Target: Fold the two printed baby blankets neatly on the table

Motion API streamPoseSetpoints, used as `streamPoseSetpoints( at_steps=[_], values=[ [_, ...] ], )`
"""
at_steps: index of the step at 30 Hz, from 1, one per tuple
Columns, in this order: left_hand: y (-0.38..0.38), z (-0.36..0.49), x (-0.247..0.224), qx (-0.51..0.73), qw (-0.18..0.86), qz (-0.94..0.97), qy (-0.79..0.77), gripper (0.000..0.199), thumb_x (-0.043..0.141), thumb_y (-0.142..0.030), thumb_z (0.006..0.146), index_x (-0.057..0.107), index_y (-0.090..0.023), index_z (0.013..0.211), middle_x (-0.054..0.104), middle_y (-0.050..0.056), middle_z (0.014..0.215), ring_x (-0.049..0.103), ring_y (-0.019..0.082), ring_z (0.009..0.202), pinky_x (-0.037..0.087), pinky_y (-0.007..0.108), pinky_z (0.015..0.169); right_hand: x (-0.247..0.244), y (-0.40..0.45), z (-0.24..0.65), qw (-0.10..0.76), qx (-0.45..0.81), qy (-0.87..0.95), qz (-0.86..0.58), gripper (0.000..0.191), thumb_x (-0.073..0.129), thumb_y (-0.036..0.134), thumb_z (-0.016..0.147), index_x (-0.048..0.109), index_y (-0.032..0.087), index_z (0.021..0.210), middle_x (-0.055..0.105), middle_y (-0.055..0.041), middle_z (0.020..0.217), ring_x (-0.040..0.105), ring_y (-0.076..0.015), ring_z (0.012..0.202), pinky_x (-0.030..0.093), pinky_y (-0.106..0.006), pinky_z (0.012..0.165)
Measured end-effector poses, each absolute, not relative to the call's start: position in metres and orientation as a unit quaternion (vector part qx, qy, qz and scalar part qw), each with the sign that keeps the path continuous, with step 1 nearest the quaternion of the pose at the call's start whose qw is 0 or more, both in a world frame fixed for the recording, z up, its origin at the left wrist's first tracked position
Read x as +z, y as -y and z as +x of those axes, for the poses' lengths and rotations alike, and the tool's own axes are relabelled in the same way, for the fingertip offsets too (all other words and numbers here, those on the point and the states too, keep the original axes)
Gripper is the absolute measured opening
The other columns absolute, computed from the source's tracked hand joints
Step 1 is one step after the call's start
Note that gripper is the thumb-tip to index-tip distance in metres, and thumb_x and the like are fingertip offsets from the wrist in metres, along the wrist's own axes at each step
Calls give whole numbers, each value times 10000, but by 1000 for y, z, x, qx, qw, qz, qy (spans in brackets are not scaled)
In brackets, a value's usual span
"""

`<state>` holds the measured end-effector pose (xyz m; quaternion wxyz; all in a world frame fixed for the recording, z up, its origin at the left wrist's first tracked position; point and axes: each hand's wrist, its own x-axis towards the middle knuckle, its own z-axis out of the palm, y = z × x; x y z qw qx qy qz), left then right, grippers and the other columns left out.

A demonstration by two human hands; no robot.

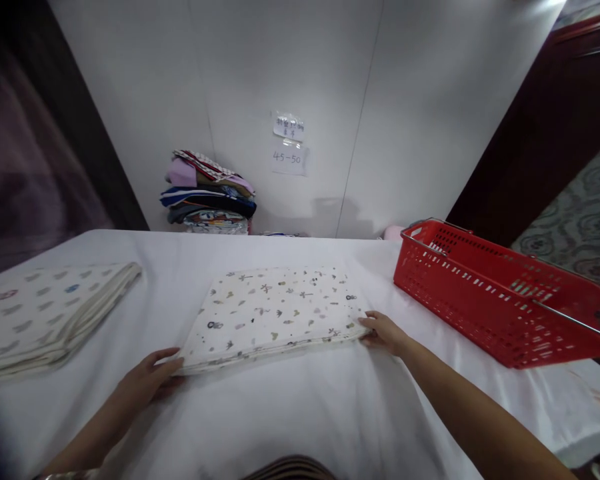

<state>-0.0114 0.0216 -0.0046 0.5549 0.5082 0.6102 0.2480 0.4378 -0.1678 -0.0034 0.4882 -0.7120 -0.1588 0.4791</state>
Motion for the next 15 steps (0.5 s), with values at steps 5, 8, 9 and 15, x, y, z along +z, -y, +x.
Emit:
streamPoseSetpoints(
  at_steps=[5,8,9,15],
  values=[
    [-19,-10,-1,272,627,452,-573,574,713,-369,649,501,-191,1152,682,74,928,669,186,801,557,272,720,-8,173,431,575,460,190,-649,819,722,222,714,269,264,1394,675,-18,860,636,-142,626,576,-285,607],
    [-23,-5,13,324,672,398,-534,504,691,-266,665,520,-203,1134,677,65,1009,656,168,871,554,253,771,4,170,430,625,425,195,-625,667,713,184,705,432,237,1308,678,-23,883,626,-128,627,568,-250,579],
    [-25,-4,21,344,677,392,-518,485,686,-254,657,536,-207,1116,676,55,1015,652,168,879,556,248,763,10,169,431,640,411,197,-618,577,714,185,700,508,224,1238,679,-23,881,620,-120,618,563,-236,568],
    [-36,1,95,456,609,430,-487,343,559,-320,701,608,-286,1039,676,-34,995,626,153,919,555,214,758,58,171,438,722,333,238,-558,270,733,259,670,666,207,927,681,-32,859,627,-126,657,538,-195,505]
  ],
)
